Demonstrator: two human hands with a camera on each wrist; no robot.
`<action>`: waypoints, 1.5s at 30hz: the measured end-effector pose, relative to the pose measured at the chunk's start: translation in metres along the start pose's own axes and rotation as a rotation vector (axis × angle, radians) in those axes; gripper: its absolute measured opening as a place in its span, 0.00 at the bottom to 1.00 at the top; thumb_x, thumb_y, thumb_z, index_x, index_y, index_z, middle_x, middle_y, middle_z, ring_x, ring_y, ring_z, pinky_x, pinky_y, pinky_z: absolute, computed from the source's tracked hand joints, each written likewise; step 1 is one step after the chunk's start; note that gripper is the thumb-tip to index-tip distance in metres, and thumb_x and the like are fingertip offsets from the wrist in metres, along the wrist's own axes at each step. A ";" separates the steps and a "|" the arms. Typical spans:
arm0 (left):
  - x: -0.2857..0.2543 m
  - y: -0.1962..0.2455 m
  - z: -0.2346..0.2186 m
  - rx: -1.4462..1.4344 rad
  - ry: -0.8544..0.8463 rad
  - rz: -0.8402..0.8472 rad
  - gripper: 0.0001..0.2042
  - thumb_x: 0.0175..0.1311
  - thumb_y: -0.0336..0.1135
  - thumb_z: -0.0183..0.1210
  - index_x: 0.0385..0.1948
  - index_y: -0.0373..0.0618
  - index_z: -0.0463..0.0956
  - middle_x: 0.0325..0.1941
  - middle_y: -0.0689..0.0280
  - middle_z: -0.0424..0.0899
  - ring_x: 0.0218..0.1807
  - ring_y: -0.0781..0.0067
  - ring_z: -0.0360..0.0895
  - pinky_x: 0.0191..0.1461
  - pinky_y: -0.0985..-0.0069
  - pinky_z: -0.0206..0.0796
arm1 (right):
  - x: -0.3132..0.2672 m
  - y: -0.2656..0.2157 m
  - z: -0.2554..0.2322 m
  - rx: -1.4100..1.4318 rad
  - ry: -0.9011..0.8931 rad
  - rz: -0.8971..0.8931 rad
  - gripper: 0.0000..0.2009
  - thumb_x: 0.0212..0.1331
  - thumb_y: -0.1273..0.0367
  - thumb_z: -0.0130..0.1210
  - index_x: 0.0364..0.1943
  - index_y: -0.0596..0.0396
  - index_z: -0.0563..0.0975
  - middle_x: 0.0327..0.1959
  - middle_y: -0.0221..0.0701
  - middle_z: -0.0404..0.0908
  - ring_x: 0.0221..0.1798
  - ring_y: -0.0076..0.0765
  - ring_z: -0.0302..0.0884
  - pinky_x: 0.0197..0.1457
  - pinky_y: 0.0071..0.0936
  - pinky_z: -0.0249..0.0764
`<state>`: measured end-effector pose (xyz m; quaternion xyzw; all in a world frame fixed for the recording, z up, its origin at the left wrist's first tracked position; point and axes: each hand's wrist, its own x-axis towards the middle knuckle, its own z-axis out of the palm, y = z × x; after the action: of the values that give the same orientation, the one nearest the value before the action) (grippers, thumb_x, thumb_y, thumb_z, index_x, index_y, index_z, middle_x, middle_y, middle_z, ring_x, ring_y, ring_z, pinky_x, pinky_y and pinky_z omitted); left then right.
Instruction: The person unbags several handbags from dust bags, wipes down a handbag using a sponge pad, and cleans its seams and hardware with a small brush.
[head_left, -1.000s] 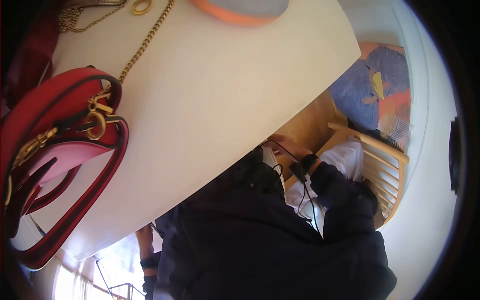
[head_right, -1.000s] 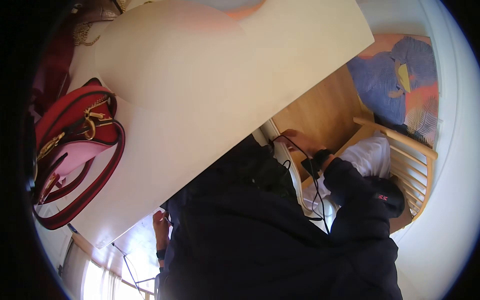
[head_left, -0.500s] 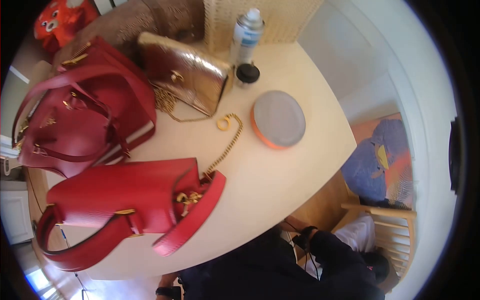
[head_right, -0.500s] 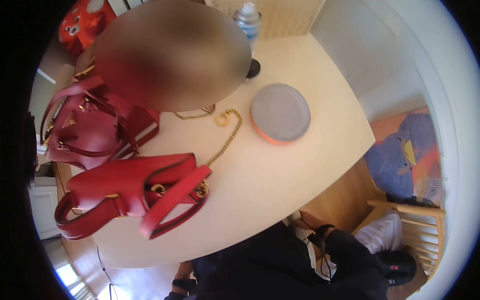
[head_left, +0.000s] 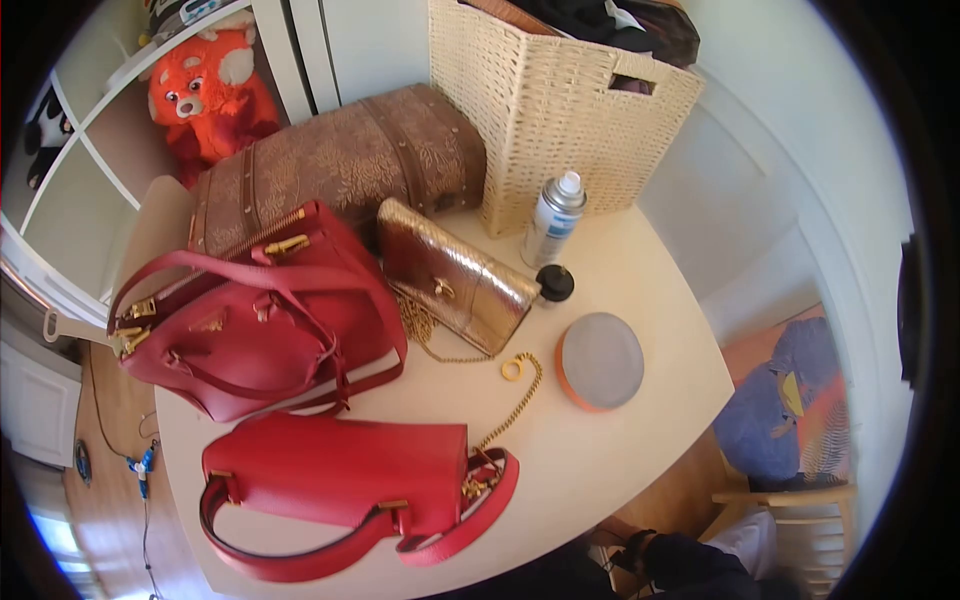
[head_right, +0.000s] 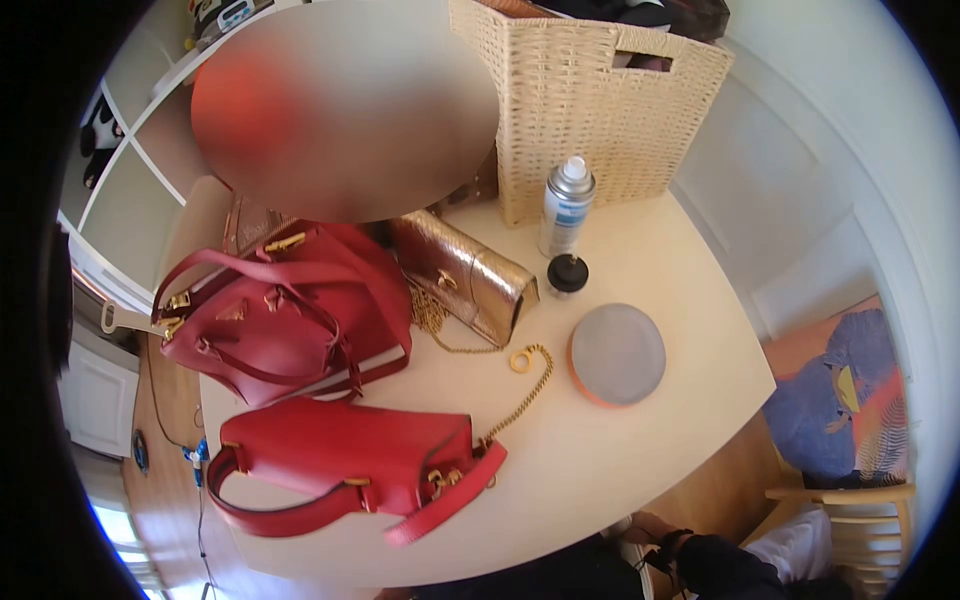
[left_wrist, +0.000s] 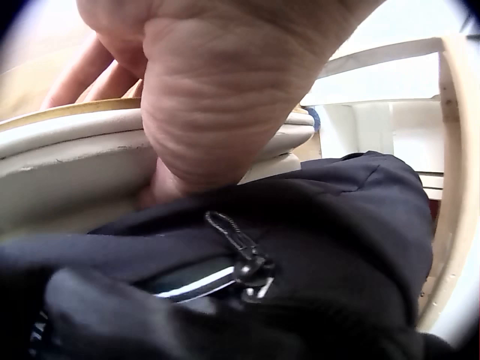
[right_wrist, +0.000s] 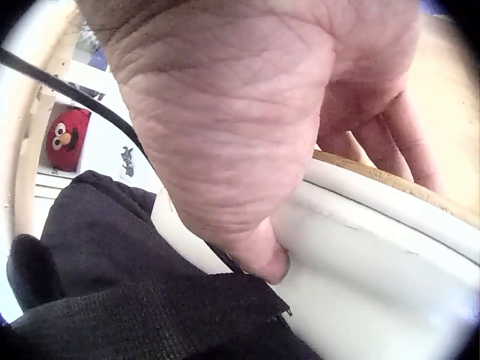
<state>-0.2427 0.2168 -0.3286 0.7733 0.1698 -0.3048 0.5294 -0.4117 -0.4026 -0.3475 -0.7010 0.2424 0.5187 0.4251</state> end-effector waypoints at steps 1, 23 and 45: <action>0.010 0.006 -0.001 0.006 -0.003 0.005 0.22 0.71 0.25 0.62 0.67 0.44 0.81 0.68 0.59 0.87 0.69 0.62 0.81 0.70 0.62 0.76 | 0.000 -0.006 -0.004 0.004 0.004 -0.012 0.34 0.64 0.45 0.68 0.72 0.42 0.83 0.83 0.45 0.69 0.79 0.64 0.68 0.70 0.71 0.68; 0.118 0.160 -0.059 0.138 -0.048 0.054 0.21 0.71 0.26 0.62 0.66 0.46 0.82 0.67 0.59 0.87 0.69 0.61 0.82 0.71 0.62 0.76 | -0.041 -0.142 -0.080 0.070 0.054 -0.245 0.35 0.60 0.47 0.72 0.70 0.47 0.82 0.69 0.45 0.81 0.68 0.56 0.79 0.67 0.56 0.76; 0.031 0.091 -0.040 0.262 0.045 0.062 0.21 0.71 0.27 0.62 0.65 0.47 0.83 0.67 0.59 0.88 0.68 0.60 0.82 0.71 0.61 0.75 | 0.100 -0.043 -0.053 -0.155 0.102 -0.711 0.38 0.57 0.47 0.76 0.69 0.52 0.80 0.58 0.41 0.89 0.57 0.40 0.86 0.54 0.41 0.85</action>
<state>-0.1548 0.2169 -0.2738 0.8473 0.1167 -0.2904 0.4290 -0.3164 -0.4148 -0.4213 -0.7965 -0.0356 0.3198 0.5119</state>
